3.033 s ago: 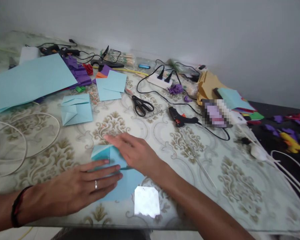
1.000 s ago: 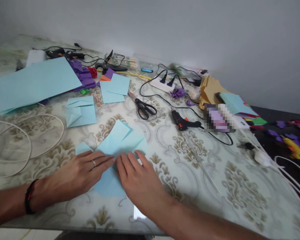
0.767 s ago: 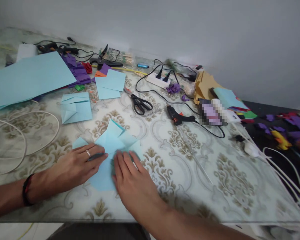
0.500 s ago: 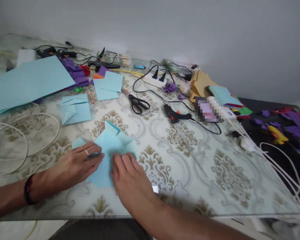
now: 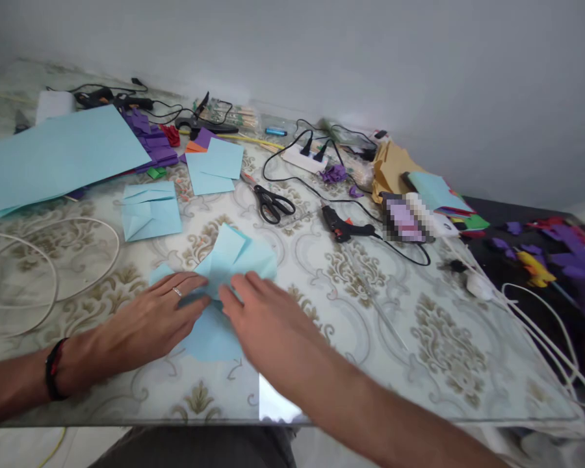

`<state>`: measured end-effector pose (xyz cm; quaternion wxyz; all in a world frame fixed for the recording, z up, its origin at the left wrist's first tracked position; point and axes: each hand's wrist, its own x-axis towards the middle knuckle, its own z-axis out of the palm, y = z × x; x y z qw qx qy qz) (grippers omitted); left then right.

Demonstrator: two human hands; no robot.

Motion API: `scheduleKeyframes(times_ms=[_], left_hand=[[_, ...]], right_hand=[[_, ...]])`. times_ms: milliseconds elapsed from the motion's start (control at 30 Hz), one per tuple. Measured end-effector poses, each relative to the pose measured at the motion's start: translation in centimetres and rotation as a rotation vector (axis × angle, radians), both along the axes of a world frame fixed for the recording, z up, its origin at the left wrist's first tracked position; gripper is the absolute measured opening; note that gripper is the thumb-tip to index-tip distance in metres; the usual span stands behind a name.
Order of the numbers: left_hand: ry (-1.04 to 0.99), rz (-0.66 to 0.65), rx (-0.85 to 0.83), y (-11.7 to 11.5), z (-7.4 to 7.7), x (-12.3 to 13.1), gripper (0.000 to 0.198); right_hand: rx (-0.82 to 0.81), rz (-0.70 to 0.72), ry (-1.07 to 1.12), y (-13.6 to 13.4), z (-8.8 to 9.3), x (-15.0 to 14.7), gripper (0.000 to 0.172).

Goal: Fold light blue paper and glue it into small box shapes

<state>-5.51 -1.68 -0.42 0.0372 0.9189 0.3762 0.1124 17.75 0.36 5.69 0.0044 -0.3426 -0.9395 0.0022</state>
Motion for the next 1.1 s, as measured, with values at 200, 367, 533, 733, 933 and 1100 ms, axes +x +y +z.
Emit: scheduleKeyframes(times_ms=[200,367,533,733,933,1100], left_hand=[[-0.014,-0.060,-0.047,0.3,-0.6,-0.2,0.024],[-0.009,-0.093,-0.068,0.7,-0.5,-0.5,0.022],[-0.016,-0.087,-0.067,0.7,-0.7,-0.5,0.023],[-0.014,-0.073,-0.110,0.7,-0.7,-0.4,0.050],[0.022,-0.119,-0.144,1.0,-0.5,-0.6,0.056],[0.016,-0.145,-0.072,0.8,-0.5,-0.6,0.051]], right_hand=[[0.067,0.141,-0.109,6.4,2.4,0.5,0.028],[-0.100,0.257,-0.133,10.4,2.4,-0.3,0.052],[-0.211,0.327,-0.222,13.5,2.1,-0.4,0.063],[-0.260,0.406,-0.264,14.8,0.3,-1.0,0.056],[-0.257,0.408,-0.229,14.5,1.0,-1.4,0.031],[-0.236,0.505,-0.257,15.0,1.8,-2.5,0.020]])
